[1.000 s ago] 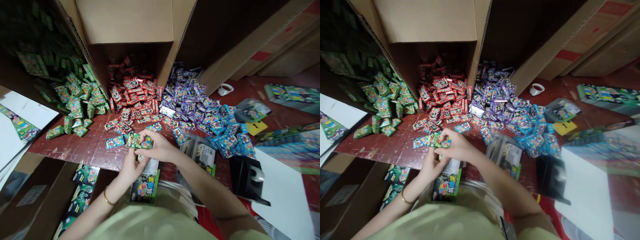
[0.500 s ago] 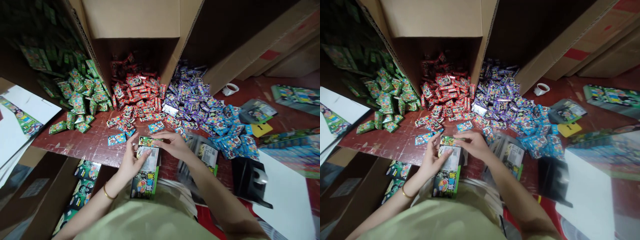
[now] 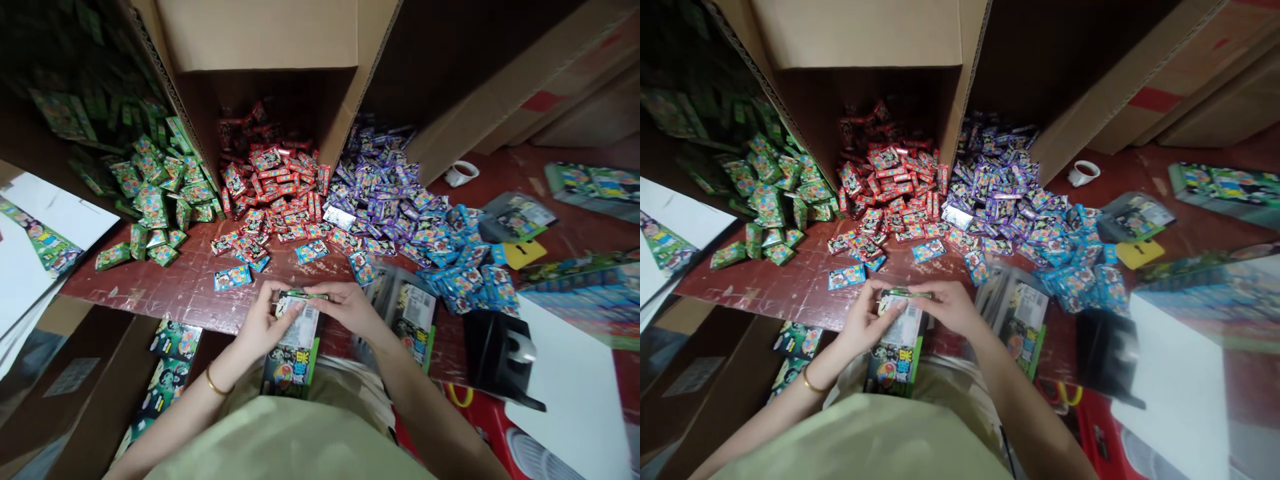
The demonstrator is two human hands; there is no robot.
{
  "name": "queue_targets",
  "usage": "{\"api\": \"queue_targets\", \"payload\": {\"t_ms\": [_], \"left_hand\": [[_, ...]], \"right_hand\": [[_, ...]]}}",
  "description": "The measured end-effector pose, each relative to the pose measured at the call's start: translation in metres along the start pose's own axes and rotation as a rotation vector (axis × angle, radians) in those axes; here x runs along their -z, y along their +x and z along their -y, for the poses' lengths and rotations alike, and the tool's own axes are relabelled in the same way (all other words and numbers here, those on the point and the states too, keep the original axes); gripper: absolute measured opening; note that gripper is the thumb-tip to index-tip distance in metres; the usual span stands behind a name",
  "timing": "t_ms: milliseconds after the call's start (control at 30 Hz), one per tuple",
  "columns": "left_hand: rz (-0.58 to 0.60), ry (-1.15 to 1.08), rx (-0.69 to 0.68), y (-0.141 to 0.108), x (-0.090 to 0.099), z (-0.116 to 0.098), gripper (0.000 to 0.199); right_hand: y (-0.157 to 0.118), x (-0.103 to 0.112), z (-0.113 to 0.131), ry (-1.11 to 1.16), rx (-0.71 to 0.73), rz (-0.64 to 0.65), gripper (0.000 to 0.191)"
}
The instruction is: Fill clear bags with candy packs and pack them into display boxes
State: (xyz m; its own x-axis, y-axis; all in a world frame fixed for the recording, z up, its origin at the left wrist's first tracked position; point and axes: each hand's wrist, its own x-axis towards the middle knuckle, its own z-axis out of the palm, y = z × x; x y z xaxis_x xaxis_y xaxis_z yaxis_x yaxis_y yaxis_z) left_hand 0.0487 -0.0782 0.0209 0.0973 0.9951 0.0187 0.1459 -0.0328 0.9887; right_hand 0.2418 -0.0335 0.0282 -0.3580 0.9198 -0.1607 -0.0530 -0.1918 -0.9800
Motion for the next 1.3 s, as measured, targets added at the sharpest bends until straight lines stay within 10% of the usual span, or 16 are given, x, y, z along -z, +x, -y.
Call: {"api": "queue_targets", "payload": {"t_ms": [767, 1300], "left_hand": [[-0.039, -0.021, 0.018, -0.005, 0.000, 0.002, 0.034], [-0.040, 0.010, 0.024, -0.004, 0.003, 0.002, 0.029]], "right_hand": [[0.003, 0.019, 0.013, -0.143, 0.066, 0.158, 0.039], [-0.008, 0.005, -0.003, 0.039, 0.026, 0.004, 0.034]]}}
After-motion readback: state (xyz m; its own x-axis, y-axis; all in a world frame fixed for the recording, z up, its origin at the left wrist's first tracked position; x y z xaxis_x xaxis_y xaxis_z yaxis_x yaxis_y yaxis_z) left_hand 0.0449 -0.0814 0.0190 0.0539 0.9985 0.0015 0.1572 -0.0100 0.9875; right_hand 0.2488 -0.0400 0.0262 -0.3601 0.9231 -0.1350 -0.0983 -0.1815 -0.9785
